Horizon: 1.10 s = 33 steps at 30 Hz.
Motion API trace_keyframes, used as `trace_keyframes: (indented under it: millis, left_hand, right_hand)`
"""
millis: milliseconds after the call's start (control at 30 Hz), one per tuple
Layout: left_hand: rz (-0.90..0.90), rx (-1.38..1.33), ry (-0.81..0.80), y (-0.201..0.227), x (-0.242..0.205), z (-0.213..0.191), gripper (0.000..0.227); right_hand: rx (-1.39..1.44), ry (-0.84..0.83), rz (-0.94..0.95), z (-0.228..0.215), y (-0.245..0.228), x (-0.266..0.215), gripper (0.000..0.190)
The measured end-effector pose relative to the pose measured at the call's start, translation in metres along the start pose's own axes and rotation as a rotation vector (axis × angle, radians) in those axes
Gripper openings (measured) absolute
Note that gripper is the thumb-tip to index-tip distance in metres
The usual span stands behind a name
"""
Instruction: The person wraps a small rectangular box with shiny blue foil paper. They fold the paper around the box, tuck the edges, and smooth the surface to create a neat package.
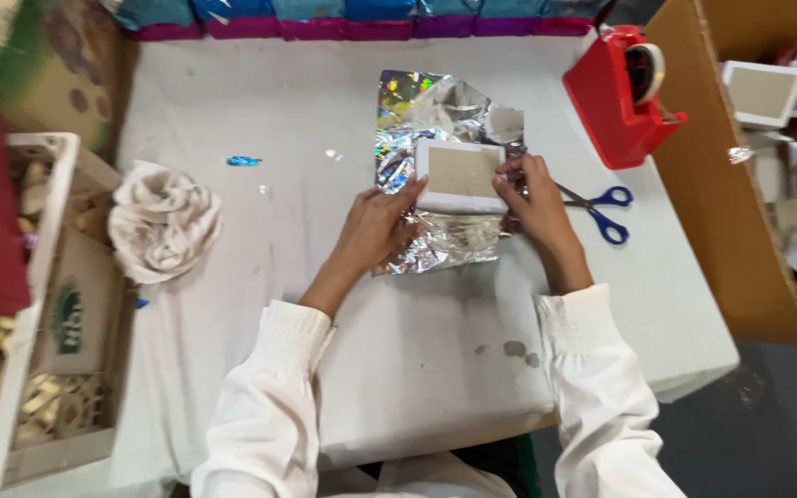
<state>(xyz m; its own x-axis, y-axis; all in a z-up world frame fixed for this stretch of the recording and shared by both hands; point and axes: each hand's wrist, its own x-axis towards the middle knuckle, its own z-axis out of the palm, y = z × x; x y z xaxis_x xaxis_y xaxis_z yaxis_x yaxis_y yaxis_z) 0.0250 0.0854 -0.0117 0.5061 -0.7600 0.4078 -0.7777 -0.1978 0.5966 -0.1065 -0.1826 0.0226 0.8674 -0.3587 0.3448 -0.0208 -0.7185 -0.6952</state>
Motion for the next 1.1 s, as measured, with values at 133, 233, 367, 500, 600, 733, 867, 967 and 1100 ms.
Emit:
trace_keyframes:
  millis: [133,233,367,500,600,733,867,967,1100]
  left_hand:
    - [-0.027,0.154,-0.02,0.0,-0.004,-0.001,0.093]
    - [-0.039,0.349,-0.005,0.001,-0.005,0.001,0.106]
    - [-0.029,0.5,-0.019,-0.002,-0.004,0.005,0.108]
    - [-0.192,0.439,-0.161,0.033,0.007,-0.029,0.11]
    - [-0.043,0.379,0.113,0.018,0.005,-0.026,0.087]
    - [0.011,0.311,0.297,0.029,0.042,-0.053,0.072]
    - [0.098,0.336,0.123,0.024,0.115,-0.052,0.08]
    - [0.057,0.493,-0.053,0.001,0.172,-0.03,0.097]
    - [0.049,0.602,-0.073,-0.046,0.203,0.003,0.102]
  right_hand:
    - [0.04,-0.018,-0.013,-0.003,-0.005,-0.004,0.025]
    - [0.041,0.018,-0.04,0.0,-0.014,-0.003,0.025]
    - [0.154,-0.022,0.109,-0.003,-0.042,-0.002,0.025]
    - [0.054,-0.012,-0.059,-0.001,-0.025,-0.003,0.026]
    - [0.107,0.004,-0.037,-0.002,-0.028,-0.008,0.028]
    - [0.066,0.001,0.086,-0.006,-0.042,-0.006,0.035]
    - [-0.076,-0.091,0.052,-0.018,-0.062,-0.008,0.043]
    - [-0.126,-0.191,-0.046,-0.017,-0.046,-0.006,0.063]
    - [-0.136,-0.192,-0.097,-0.02,-0.049,-0.008,0.076]
